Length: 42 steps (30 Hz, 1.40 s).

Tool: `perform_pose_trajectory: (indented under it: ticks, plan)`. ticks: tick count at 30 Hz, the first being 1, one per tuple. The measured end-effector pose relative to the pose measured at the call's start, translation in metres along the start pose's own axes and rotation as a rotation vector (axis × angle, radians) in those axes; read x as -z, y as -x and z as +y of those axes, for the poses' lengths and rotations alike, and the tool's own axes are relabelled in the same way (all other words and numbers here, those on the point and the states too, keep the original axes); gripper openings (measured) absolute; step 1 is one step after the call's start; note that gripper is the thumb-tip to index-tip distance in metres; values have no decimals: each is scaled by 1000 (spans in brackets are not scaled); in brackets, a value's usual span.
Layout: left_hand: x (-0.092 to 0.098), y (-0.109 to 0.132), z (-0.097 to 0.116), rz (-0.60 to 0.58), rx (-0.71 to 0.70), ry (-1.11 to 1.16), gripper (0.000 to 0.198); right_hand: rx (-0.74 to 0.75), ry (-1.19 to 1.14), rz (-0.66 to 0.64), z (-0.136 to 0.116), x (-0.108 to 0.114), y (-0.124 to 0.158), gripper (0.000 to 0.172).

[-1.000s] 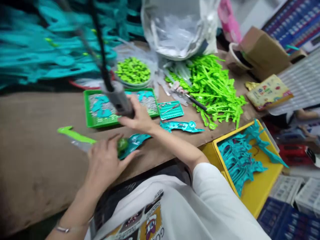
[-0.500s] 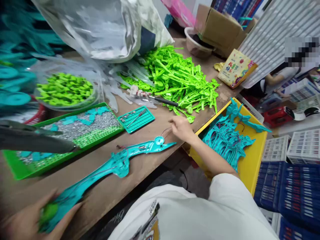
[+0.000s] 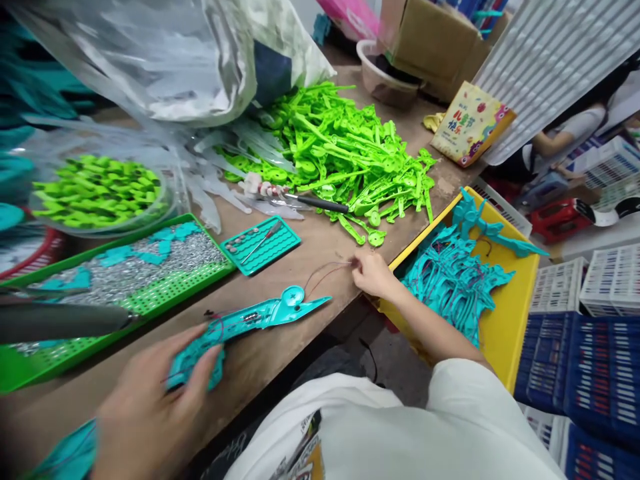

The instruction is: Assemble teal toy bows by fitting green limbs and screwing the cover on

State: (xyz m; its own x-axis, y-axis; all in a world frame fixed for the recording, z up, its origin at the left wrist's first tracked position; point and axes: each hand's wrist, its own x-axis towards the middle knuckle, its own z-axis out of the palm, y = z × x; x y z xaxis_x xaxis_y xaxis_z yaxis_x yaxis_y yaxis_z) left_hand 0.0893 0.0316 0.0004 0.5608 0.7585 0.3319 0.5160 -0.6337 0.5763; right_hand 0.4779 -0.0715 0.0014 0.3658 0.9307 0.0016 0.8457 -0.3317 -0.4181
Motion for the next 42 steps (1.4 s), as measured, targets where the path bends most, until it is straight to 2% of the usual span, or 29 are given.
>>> perform_pose_trajectory:
  ticks: [1,3,6,8,11,14,16,19,21,23,25,26,28,30,32,35,37,39,42]
  plan:
    - [-18,-15,11,-19,-50,-12,40,-7,-17,21,-1,2,-5,33]
    - [-52,-48,33,-136,-119,-13,24,-73,20,121,-2,7,-21,30]
    - [-89,-96,65,-329,-48,-94,24,-129,136,221,0,7,-52,25]
    - [-103,-120,84,-445,6,-186,31,-107,186,214,4,1,-71,25]
    - [-118,-141,106,-600,41,-253,41,-141,114,164,15,-7,-91,30]
    - [-132,-148,112,-704,73,-221,27,-188,-52,88,23,-1,-98,33]
    - [-137,-151,108,-728,88,-186,21,-134,-67,67,23,10,-92,30]
    - [-127,-159,92,-731,88,-97,25,64,19,23,13,24,-69,28]
    - [-105,-163,75,-699,79,12,32,205,34,-122,6,27,-50,30]
    - [-75,-158,57,-626,83,167,38,279,41,-236,4,24,-32,29]
    - [-46,-141,41,-682,6,182,52,287,53,-242,6,16,-19,22]
    - [-35,-129,35,-728,-63,106,63,278,50,-229,8,12,-13,20]
    - [-21,-99,27,-726,-140,-95,76,270,41,-231,12,6,-6,21]
    - [-19,-72,20,-687,-135,-223,83,287,56,-250,15,4,-1,23]
    - [-24,-54,12,-626,-83,-242,81,315,91,-257,16,7,2,25]
    - [-30,-46,0,-533,-35,-161,78,325,117,-260,15,14,3,26]
    - [-30,-47,-5,-488,-59,-109,78,299,114,-249,12,16,3,25]
    - [-28,-48,-6,-452,-105,-76,77,248,75,-160,9,16,1,25]
    - [-24,-46,-4,-406,-163,-55,70,119,-46,96,0,8,-5,23]
